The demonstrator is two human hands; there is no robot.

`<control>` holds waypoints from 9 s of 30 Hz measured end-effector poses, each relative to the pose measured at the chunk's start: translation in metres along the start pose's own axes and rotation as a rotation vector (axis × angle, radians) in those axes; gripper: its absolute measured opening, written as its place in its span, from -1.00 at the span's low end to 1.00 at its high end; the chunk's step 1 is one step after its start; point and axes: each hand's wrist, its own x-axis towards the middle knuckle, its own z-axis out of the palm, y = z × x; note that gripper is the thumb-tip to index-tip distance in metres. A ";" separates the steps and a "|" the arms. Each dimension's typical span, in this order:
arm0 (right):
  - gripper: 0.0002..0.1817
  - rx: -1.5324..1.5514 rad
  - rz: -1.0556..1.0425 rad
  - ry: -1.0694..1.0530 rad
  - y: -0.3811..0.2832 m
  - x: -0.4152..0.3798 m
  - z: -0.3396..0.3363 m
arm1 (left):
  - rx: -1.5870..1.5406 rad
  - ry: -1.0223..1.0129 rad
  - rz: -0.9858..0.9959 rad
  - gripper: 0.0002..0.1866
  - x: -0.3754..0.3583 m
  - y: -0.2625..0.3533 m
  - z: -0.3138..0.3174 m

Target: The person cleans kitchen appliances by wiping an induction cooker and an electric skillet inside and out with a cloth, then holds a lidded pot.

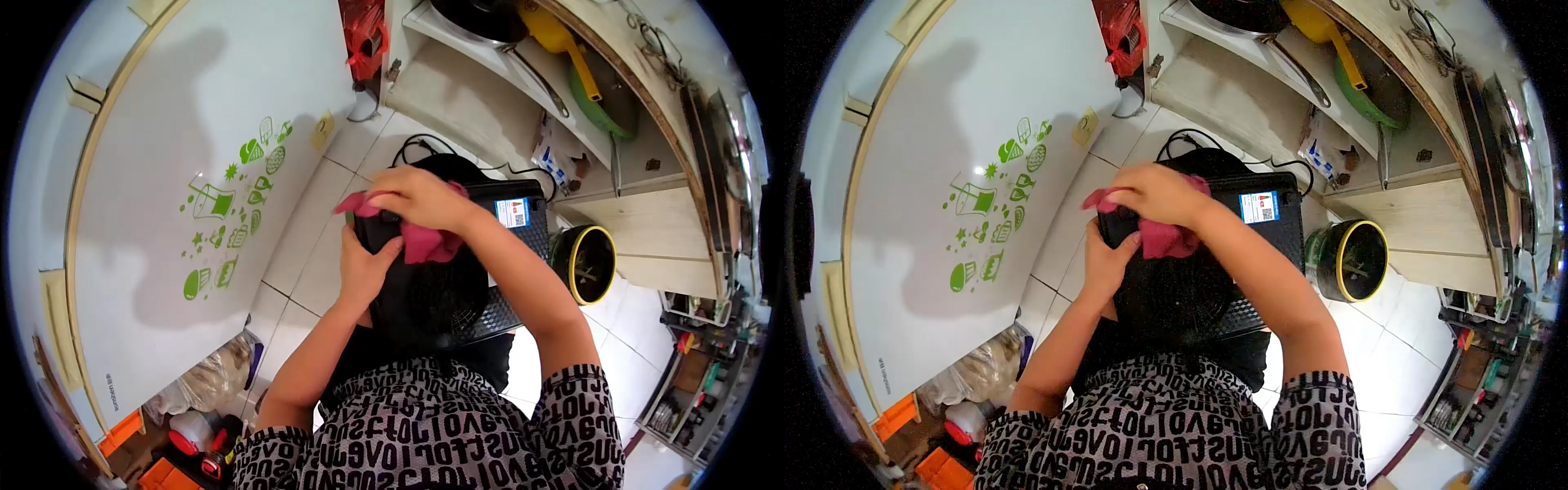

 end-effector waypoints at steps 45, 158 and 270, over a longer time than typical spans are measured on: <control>-0.79 -0.991 0.584 1.056 -0.050 -0.272 0.030 | -0.095 0.086 -0.147 -0.25 0.018 0.004 0.014; -0.59 -0.852 0.391 0.697 0.025 -0.140 -0.030 | 0.418 0.008 0.619 -0.42 -0.033 0.017 0.011; -0.59 0.590 0.666 0.891 0.046 -0.257 -0.059 | 0.950 -0.512 0.659 -0.45 0.051 0.108 0.145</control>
